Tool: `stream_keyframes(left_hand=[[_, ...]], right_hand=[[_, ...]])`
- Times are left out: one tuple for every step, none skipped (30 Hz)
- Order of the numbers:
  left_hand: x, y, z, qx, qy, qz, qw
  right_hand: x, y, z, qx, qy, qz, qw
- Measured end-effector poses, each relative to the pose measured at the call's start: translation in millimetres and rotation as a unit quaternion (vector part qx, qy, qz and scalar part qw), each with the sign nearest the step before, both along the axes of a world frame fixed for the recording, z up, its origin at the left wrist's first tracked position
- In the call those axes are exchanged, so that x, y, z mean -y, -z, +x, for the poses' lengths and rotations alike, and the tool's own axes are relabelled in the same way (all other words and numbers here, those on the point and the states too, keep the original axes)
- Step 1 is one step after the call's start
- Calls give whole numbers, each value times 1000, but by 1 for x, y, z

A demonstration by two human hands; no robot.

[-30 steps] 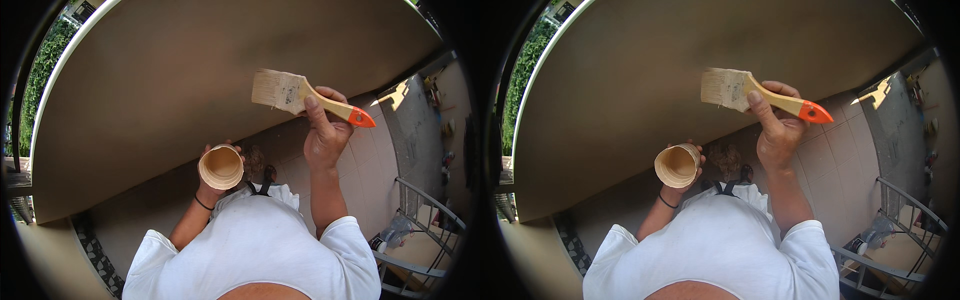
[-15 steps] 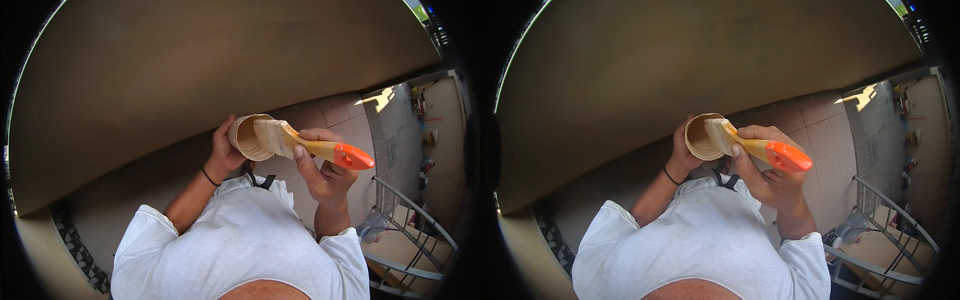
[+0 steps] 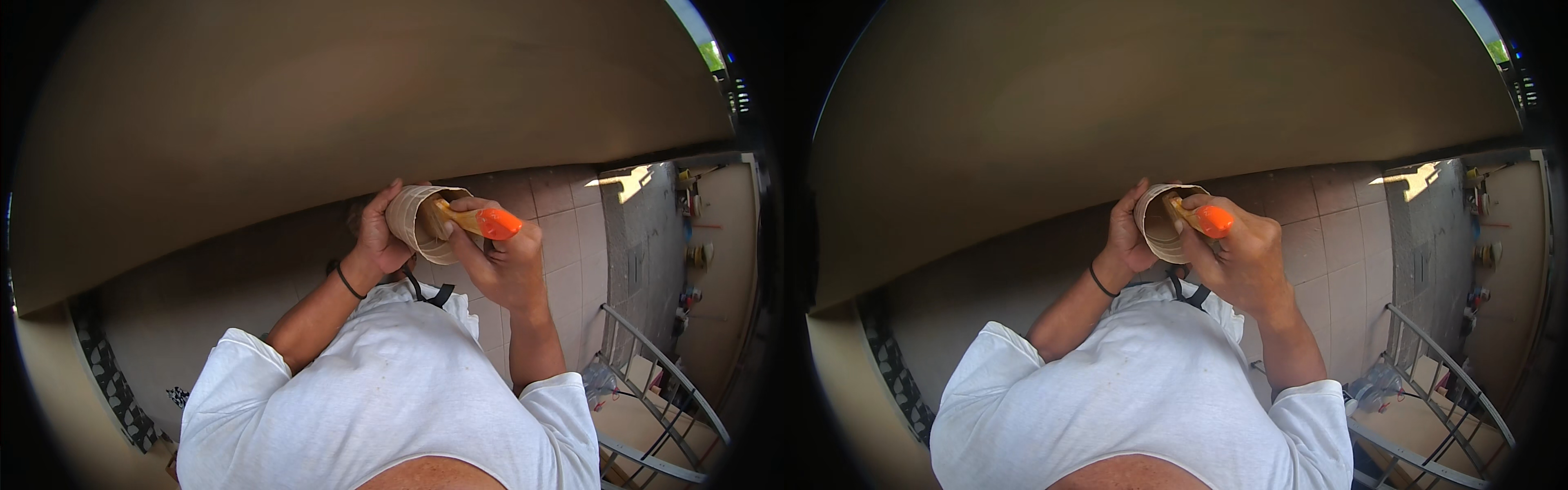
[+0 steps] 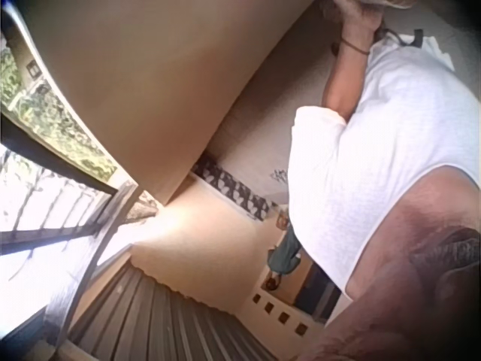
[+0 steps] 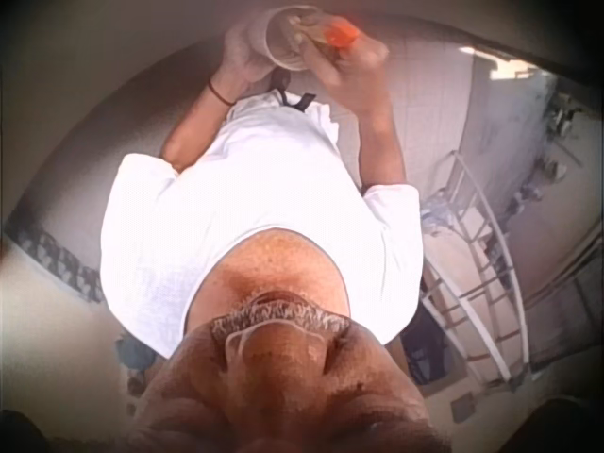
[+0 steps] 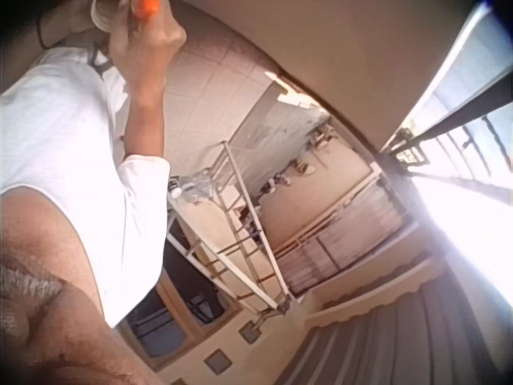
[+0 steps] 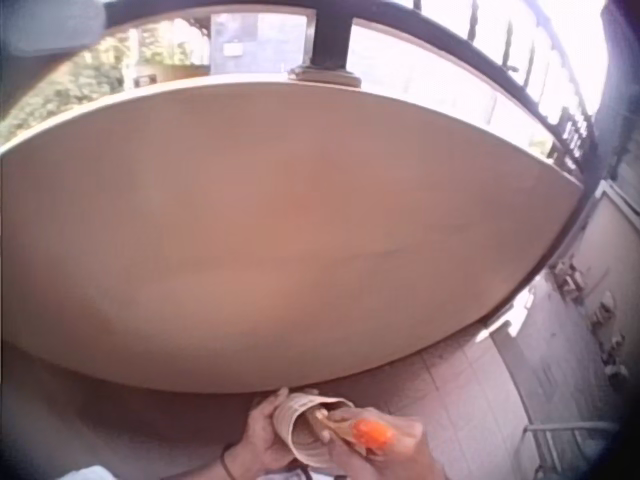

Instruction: The person paints a curved ceiling surface using a paintbrush and a small container of beige paint. They repeatedly dip the brush into the container and apply paint in long strokes, working across the ceiling area.

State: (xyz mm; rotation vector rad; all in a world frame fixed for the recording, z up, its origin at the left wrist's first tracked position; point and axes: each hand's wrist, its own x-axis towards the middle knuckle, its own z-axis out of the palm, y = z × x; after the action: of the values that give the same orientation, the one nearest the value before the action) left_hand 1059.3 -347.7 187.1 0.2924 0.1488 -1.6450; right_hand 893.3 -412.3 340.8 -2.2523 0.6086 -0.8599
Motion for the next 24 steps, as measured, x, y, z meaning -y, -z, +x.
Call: stream_keyframes(left_hand=[[-1, 0, 1, 0, -4, 2, 1000], [-3, 0, 2, -1, -7, 4, 1000], [-4, -1, 2, -1, -9, 6, 1000], [-5, -1, 3, -3, -8, 7, 1000], [-6, -2, 3, -6, -6, 8, 1000], [-7, -2, 3, -8, -4, 9, 1000], [-8, -2, 3, -6, -6, 9, 1000], [-8, -2, 3, -4, -8, 9, 1000], [-9, -2, 2, -1, -9, 9, 1000], [-10, -1, 2, 0, -8, 7, 1000], [-11, -1, 1, 2, -7, 5, 1000], [-11, -1, 1, 3, -6, 3, 1000], [-12, -1, 1, 6, -8, 4, 1000], [-13, -3, 1, 8, -10, 5, 1000], [-14, -4, 1, 11, -12, 7, 1000], [-13, -1, 1, 12, -13, 13, 1000], [-13, 3, 2, 13, -14, 20, 1000], [-12, 6, 2, 14, -16, 27, 999], [-12, 4, 2, 14, -14, 23, 1000], [-13, 1, 1, 13, -12, 19, 1000], [-12, 0, 0, 12, -9, 15, 1000], [-13, 1, 0, 20, -8, 18, 1000], [-13, 4, 0, 28, -6, 21, 999], [-13, 7, -1, 35, -4, 25, 999]], right_hand=[[-1, 2, 2, -3, -4, -2, 1000], [-1, 3, 4, -6, -3, -4, 1000], [-2, 3, 5, -10, -2, -6, 1000], [-2, 4, 6, -13, -1, -10, 1000], [-1, 5, 7, -12, -5, -16, 1000], [-1, 6, 7, -11, -8, -22, 1000], [-1, 7, 7, -11, -12, -29, 999], [-2, 7, 7, -17, -10, -22, 1000], [-3, 7, 6, -23, -9, -15, 1000], [-4, 7, 5, -29, -7, -8, 1000], [-5, 7, 4, -28, -6, -7, 1000], [-6, 6, 3, -27, -5, -5, 1000], [-7, 5, 3, -26, -4, -4, 1000], [-10, 2, 2, -6, 4, 28, 1000], [-13, -1, -1, 14, 13, 59, 998], [-15, -4, -3, 34, 22, 90, 995], [-15, -5, -5, 49, 26, 81, 995], [-15, -6, -8, 65, 30, 72, 995], [-13, -6, -12, 82, 35, 63, 994], [-13, -6, -17, 86, 42, 76, 992], [-13, -5, -22, 91, 48, 90, 991], [-14, -4, -24, 97, 55, 103, 988], [-15, -3, -25, 104, 51, 95, 989], [-16, -2, -24, 111, 47, 87, 989]])
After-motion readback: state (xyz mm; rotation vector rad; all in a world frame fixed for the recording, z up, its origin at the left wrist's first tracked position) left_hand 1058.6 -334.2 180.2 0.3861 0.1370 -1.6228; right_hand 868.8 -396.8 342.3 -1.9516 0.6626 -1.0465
